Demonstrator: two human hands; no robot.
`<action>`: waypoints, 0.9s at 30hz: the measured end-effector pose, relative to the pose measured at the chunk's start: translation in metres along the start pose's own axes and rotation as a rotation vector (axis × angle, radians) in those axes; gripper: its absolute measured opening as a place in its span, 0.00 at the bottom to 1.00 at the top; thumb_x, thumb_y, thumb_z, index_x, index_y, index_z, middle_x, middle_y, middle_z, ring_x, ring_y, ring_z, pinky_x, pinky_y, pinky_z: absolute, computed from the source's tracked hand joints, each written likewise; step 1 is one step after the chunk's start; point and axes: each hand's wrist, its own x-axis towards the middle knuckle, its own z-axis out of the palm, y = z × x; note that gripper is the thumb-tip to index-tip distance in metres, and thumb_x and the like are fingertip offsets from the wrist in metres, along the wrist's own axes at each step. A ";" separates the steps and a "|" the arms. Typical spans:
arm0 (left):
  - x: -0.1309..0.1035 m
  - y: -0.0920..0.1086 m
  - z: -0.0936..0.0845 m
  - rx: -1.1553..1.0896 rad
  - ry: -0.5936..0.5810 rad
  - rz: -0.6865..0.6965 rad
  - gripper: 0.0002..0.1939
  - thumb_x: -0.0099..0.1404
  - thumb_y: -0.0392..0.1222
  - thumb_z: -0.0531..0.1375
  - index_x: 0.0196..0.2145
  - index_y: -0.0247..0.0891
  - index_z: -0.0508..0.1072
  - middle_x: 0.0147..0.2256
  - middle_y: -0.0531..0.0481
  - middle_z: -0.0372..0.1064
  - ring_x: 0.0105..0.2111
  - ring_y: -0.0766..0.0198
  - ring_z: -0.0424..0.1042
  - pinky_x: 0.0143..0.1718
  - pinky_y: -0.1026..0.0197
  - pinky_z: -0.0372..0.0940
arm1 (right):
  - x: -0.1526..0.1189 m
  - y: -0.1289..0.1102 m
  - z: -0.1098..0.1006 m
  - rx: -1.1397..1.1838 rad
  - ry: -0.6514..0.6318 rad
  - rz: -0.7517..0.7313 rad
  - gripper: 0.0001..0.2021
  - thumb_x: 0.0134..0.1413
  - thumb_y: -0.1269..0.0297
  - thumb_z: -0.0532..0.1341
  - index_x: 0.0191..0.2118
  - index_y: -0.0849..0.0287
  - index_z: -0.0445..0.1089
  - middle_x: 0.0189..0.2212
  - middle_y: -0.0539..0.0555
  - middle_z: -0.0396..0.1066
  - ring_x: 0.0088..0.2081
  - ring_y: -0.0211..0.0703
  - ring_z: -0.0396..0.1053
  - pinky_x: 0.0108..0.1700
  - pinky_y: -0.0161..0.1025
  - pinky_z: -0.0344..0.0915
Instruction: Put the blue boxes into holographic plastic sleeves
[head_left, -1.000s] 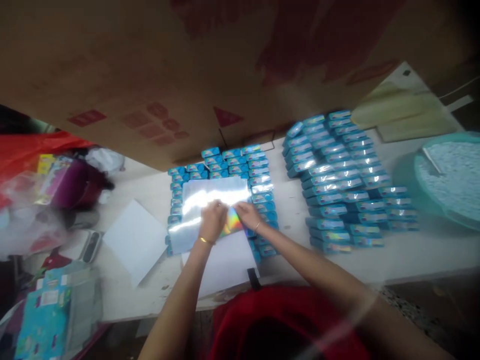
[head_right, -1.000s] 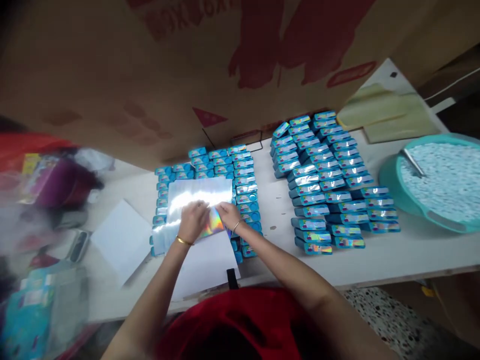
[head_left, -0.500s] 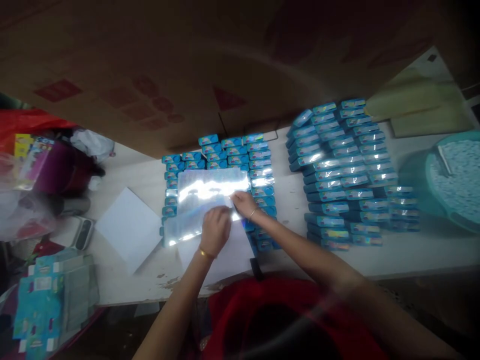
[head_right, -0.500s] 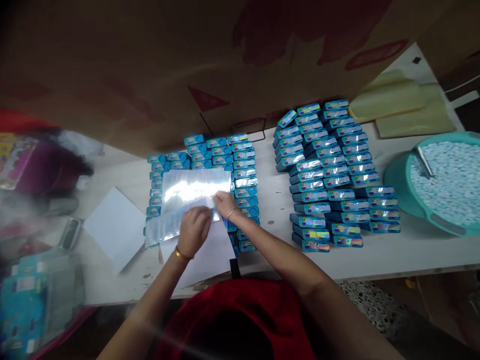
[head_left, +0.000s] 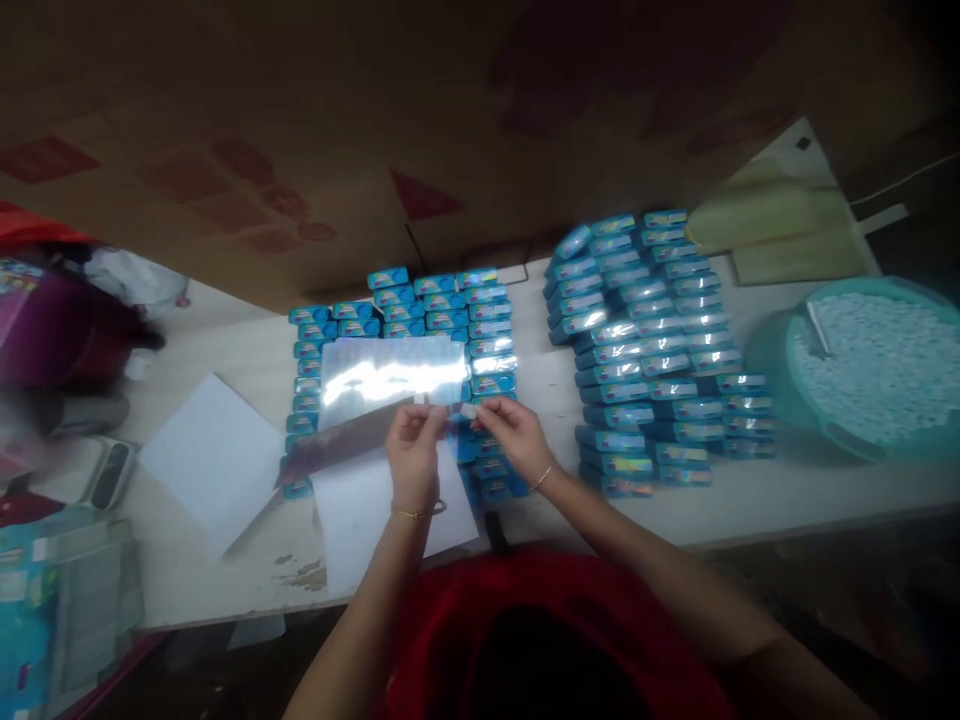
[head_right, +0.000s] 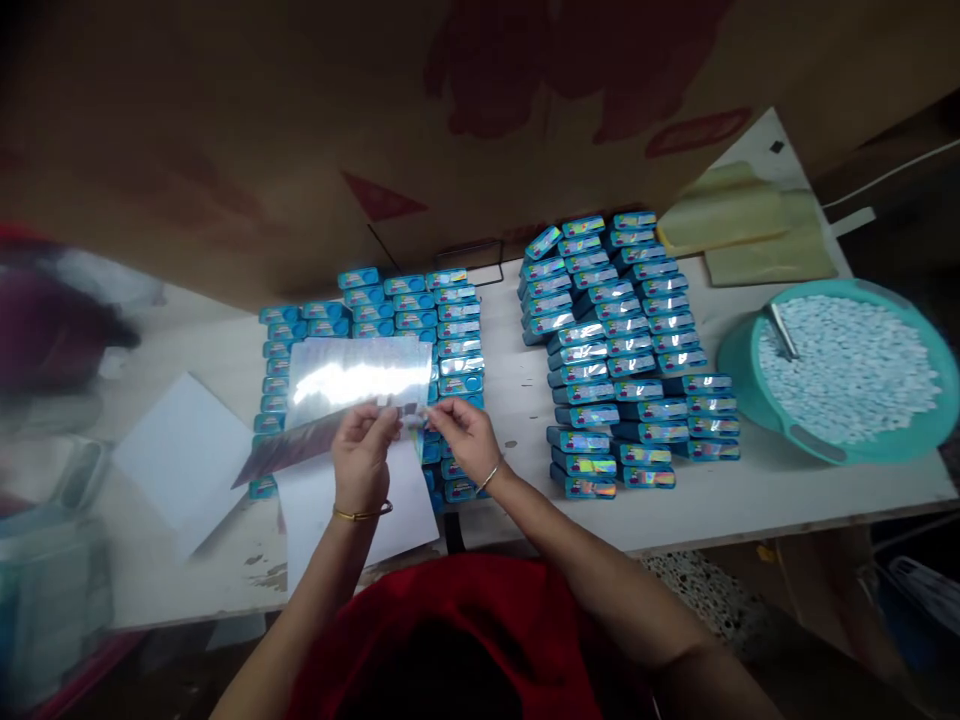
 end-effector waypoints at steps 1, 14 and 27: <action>-0.001 -0.004 0.007 -0.006 -0.017 -0.028 0.13 0.50 0.43 0.68 0.26 0.37 0.67 0.21 0.56 0.66 0.21 0.71 0.65 0.27 0.67 0.61 | -0.001 -0.002 -0.006 0.006 0.045 -0.011 0.19 0.50 0.44 0.62 0.31 0.57 0.68 0.26 0.50 0.70 0.32 0.40 0.68 0.41 0.39 0.66; 0.017 -0.047 0.063 -0.011 -0.088 -0.201 0.17 0.49 0.47 0.69 0.28 0.37 0.66 0.23 0.55 0.68 0.23 0.69 0.70 0.21 0.69 0.60 | 0.023 0.014 -0.058 0.012 0.285 0.129 0.22 0.42 0.41 0.64 0.27 0.57 0.67 0.21 0.47 0.63 0.25 0.36 0.59 0.29 0.35 0.61; 0.031 -0.056 0.075 -0.006 -0.093 -0.294 0.14 0.50 0.47 0.67 0.28 0.38 0.67 0.18 0.57 0.65 0.19 0.71 0.63 0.20 0.68 0.55 | 0.041 0.028 -0.066 -0.003 0.253 0.161 0.19 0.44 0.45 0.64 0.28 0.58 0.67 0.21 0.47 0.61 0.25 0.35 0.56 0.27 0.33 0.58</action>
